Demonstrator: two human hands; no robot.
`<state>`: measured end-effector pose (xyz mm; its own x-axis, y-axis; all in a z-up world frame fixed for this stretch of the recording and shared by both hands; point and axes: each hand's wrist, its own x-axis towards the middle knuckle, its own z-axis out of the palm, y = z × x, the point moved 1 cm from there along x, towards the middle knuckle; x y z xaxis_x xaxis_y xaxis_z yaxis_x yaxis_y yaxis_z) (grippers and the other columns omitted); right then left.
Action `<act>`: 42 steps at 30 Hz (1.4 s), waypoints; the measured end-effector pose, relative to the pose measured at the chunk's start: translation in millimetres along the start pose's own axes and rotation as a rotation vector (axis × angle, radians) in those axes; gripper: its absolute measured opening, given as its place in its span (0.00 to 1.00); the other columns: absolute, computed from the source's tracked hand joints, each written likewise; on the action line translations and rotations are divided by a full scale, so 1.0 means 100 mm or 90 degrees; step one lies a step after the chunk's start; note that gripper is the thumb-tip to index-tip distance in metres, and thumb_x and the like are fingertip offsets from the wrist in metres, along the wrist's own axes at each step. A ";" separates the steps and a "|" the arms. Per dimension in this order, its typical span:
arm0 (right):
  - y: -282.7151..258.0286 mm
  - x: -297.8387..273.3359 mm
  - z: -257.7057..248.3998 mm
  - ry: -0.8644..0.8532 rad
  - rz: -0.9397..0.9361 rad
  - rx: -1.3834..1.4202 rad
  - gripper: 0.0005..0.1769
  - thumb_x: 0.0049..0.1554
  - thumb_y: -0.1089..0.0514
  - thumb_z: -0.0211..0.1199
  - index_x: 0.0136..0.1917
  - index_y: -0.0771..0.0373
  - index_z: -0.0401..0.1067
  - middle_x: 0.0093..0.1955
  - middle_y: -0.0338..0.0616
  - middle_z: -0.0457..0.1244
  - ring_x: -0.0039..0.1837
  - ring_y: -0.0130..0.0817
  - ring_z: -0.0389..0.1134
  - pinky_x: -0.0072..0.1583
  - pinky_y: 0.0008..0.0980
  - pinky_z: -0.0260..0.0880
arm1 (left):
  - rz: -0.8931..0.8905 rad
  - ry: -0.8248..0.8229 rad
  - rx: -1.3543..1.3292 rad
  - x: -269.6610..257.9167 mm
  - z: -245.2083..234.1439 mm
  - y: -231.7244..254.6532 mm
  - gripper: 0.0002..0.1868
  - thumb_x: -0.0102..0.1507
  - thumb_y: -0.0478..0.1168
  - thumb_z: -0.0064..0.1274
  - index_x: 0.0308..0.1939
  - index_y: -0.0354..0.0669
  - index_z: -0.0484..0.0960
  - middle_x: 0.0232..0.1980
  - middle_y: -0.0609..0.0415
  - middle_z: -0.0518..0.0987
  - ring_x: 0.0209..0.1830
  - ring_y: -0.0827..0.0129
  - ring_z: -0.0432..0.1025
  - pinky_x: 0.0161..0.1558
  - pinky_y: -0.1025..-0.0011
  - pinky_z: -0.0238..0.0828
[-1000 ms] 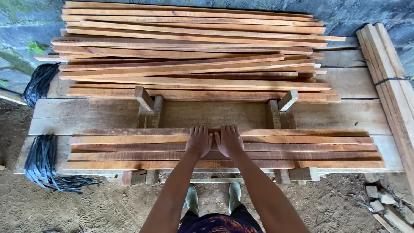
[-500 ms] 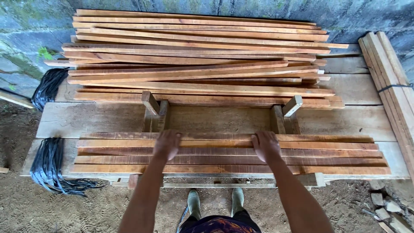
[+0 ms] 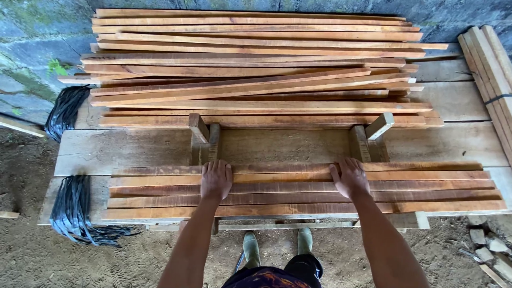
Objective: The recorder is bundling several thin wood slats together using flexible black rubber strips on a workbench.
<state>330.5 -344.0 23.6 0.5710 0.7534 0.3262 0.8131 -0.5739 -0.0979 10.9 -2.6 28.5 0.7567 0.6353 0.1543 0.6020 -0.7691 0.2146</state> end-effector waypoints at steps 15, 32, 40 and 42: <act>0.04 -0.01 0.06 0.044 -0.029 0.012 0.16 0.63 0.43 0.56 0.49 0.55 0.77 0.44 0.44 0.69 0.55 0.43 0.74 0.65 0.41 0.70 | 0.005 0.038 -0.019 -0.03 -0.06 0.05 0.17 0.72 0.49 0.32 0.40 0.47 0.76 0.41 0.50 0.77 0.49 0.59 0.74 0.62 0.61 0.61; 0.01 -0.03 0.04 0.060 -0.001 0.011 0.15 0.62 0.43 0.57 0.46 0.52 0.77 0.43 0.43 0.69 0.55 0.42 0.74 0.64 0.40 0.70 | 0.036 0.108 -0.018 -0.06 0.05 0.01 0.17 0.72 0.49 0.35 0.38 0.48 0.76 0.39 0.51 0.77 0.48 0.58 0.75 0.60 0.60 0.62; 0.12 0.03 0.16 0.061 -0.022 0.022 0.15 0.61 0.42 0.57 0.46 0.52 0.76 0.43 0.44 0.69 0.53 0.45 0.74 0.63 0.43 0.71 | -0.006 0.024 -0.020 0.05 0.02 0.05 0.18 0.71 0.52 0.32 0.41 0.49 0.75 0.43 0.51 0.79 0.51 0.57 0.74 0.63 0.60 0.60; 0.06 -0.02 0.12 -0.014 0.027 -0.007 0.20 0.64 0.40 0.53 0.50 0.55 0.75 0.48 0.48 0.69 0.59 0.48 0.73 0.68 0.45 0.67 | -0.033 -0.103 0.036 0.07 0.17 0.00 0.24 0.73 0.58 0.25 0.47 0.51 0.75 0.51 0.52 0.79 0.58 0.61 0.71 0.67 0.62 0.54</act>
<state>335.4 -344.6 11.7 0.6070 0.7353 0.3014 0.7871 -0.6086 -0.1005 20.1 0.8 13.0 0.7528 0.6581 -0.0141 0.6510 -0.7412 0.1635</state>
